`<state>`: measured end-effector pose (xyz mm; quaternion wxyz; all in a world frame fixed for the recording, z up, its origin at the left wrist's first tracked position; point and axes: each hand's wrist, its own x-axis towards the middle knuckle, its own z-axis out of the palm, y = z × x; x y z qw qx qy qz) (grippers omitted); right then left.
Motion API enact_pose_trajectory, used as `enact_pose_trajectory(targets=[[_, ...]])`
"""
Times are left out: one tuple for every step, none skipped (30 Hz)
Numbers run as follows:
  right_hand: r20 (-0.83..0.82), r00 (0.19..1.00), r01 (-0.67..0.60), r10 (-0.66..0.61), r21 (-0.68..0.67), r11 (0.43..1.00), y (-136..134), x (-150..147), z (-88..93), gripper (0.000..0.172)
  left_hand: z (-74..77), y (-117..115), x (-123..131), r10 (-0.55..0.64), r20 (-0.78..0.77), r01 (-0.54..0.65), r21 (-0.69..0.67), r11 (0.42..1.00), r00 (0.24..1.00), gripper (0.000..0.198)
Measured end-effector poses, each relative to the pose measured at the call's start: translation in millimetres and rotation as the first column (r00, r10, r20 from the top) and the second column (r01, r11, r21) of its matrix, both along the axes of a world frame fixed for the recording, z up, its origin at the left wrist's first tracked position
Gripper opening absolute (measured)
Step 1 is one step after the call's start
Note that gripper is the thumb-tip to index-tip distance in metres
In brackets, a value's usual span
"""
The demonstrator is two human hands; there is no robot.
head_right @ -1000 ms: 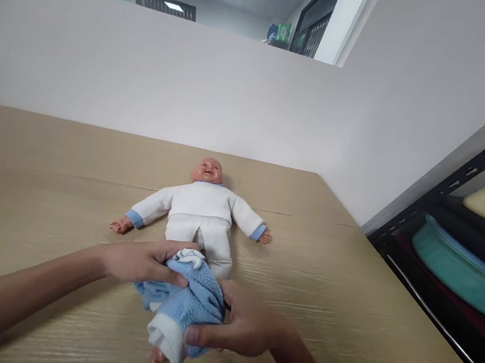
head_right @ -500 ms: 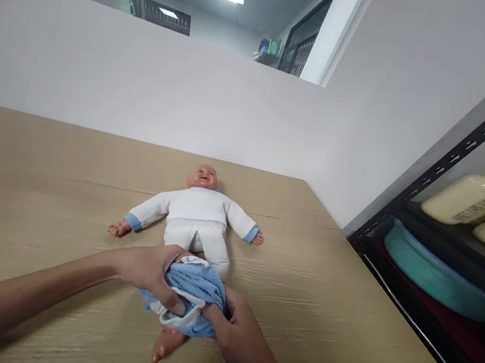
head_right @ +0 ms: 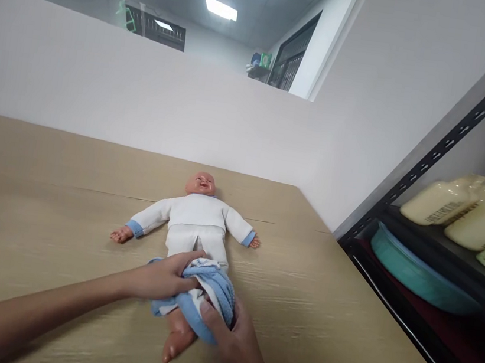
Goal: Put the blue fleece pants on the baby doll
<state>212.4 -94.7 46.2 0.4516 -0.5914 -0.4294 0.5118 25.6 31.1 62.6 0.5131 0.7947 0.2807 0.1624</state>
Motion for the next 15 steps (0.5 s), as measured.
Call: enact_pose_trajectory(targets=[[0.037, 0.997, 0.069, -0.069, 0.023, 0.997, -3.3, -3.9, -1.5, 0.059, 0.5, -3.6, 2.1, 0.014, -0.034, -0.012, 0.06, 0.998, 0.999, 0.035], [0.069, 0.988, 0.132, -0.136, 0.056, 0.99, -6.7, -7.3, -4.2, 0.058, 1.1, -7.2, 4.2, 0.03, -0.075, -0.021, 0.125, 0.992, 0.997, 0.035], [0.087, 0.978, 0.18, -0.189, 0.093, 0.979, -10.4, -10.0, -8.0, 0.057, 1.5, -10.4, 6.2, 0.049, -0.121, -0.025, 0.187, 0.982, 0.991, 0.034], [0.095, 0.969, 0.215, -0.228, 0.124, 0.969, -14.2, -11.8, -12.4, 0.057, 1.6, -13.2, 8.1, 0.063, -0.167, -0.021, 0.242, 0.97, 0.984, 0.032], [0.1, 0.96, 0.247, -0.262, 0.143, 0.958, -18.3, -12.7, -17.2, 0.057, 1.3, -15.4, 9.9, 0.072, -0.207, -0.01, 0.286, 0.958, 0.976, 0.03], [0.106, 0.95, 0.277, -0.294, 0.152, 0.949, -22.7, -13.0, -21.9, 0.058, 0.4, -17.1, 11.7, 0.08, -0.239, 0.002, 0.324, 0.946, 0.968, 0.029], [0.117, 0.939, 0.306, -0.324, 0.151, 0.94, -27.1, -12.7, -26.3, 0.058, -1.0, -18.4, 13.3, 0.078, -0.259, 0.019, 0.356, 0.934, 0.963, 0.029], [0.131, 0.926, 0.336, -0.354, 0.145, 0.931, -31.5, -12.2, -30.1, 0.058, -2.8, -19.5, 14.8, 0.072, -0.268, 0.038, 0.384, 0.922, 0.961, 0.028], [0.145, 0.913, 0.362, -0.38, 0.137, 0.922, -35.7, -11.9, -33.5, 0.058, -4.8, -20.5, 16.1, 0.065, -0.271, 0.054, 0.41, 0.91, 0.96, 0.028], [0.154, 0.904, 0.382, -0.399, 0.131, 0.915, -39.5, -11.9, -36.3, 0.057, -6.8, -21.4, 17.1, 0.057, -0.271, 0.067, 0.43, 0.9, 0.961, 0.029], [0.155, 0.898, 0.395, -0.412, 0.128, 0.91, -42.8, -12.4, -38.8, 0.056, -8.4, -22.2, 17.9, 0.048, -0.269, 0.079, 0.442, 0.894, 0.962, 0.029], [0.153, 0.893, 0.406, -0.423, 0.129, 0.905, -45.4, -13.5, -41.0, 0.055, -9.5, -23.0, 18.3, 0.037, -0.26, 0.087, 0.451, 0.888, 0.965, 0.03], [0.152, 0.888, 0.417, -0.434, 0.132, 0.899, -47.5, -14.9, -43.3, 0.054, -9.8, -23.6, 18.3, 0.026, -0.25, 0.095, 0.457, 0.884, 0.968, 0.03], [0.153, 0.882, 0.428, -0.445, 0.132, 0.894, -49.0, -16.6, -45.8, 0.054, -9.4, -24.2, 17.9, 0.016, -0.239, 0.1, 0.464, 0.88, 0.971, 0.031], [0.157, 0.876, 0.439, -0.455, 0.13, 0.889, -50.0, -18.1, -48.5, 0.055, -8.3, -24.8, 17.2, 0.004, -0.232, 0.108, 0.472, 0.875, 0.973, 0.032]])
